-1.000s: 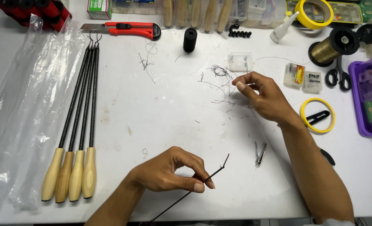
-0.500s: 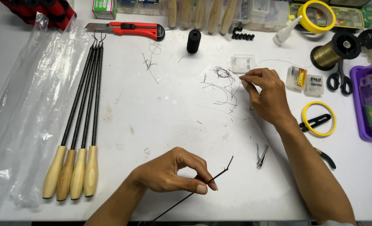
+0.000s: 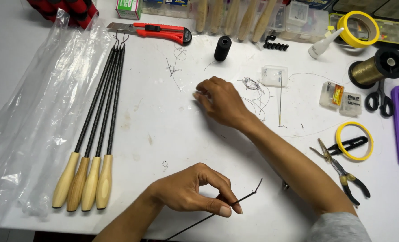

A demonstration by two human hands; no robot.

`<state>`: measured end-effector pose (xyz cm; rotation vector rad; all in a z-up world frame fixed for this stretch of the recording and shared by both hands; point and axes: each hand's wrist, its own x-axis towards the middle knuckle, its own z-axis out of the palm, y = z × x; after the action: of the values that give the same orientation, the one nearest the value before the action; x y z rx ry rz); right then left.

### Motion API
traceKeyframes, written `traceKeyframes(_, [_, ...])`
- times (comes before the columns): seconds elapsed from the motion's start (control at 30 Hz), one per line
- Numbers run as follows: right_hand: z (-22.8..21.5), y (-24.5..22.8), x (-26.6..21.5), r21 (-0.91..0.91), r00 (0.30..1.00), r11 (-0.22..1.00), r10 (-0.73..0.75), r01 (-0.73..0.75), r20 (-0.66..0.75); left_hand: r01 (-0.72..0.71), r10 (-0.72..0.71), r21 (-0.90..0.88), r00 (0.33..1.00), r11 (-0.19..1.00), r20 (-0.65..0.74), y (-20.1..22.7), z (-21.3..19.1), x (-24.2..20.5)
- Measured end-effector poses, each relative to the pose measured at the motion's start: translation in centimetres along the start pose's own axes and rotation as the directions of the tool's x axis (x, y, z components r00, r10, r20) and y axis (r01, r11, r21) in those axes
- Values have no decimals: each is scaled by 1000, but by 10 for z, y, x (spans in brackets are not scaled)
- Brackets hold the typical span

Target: The person works on a white table, handling a long black rod and a thin wire. They use pliers to bend the wire and thread it through the rod's tip, then apply glue to secure the connection.

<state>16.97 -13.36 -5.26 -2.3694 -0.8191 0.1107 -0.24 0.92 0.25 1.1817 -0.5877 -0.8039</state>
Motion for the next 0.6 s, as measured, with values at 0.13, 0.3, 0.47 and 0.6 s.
traceKeyframes(0.13, [51,4,30,-117,990,993,-49,34,-132,-6,6,-14,1000,1000,-2,-1,-1,0])
traceKeyframes(0.3, [85,8,46,-383,978,923,-98,21,-182,-35,35,29,999,999,7,0,-1,0])
traceKeyframes(0.47, [38,-8,18,-261,995,965,-52,29,-81,-42,42,26,999,999,6,1,2,-1])
traceKeyframes(0.6, [-32,-28,-43,20,992,996,-79,81,-101,-66,66,69,998,995,10,1,5,-3])
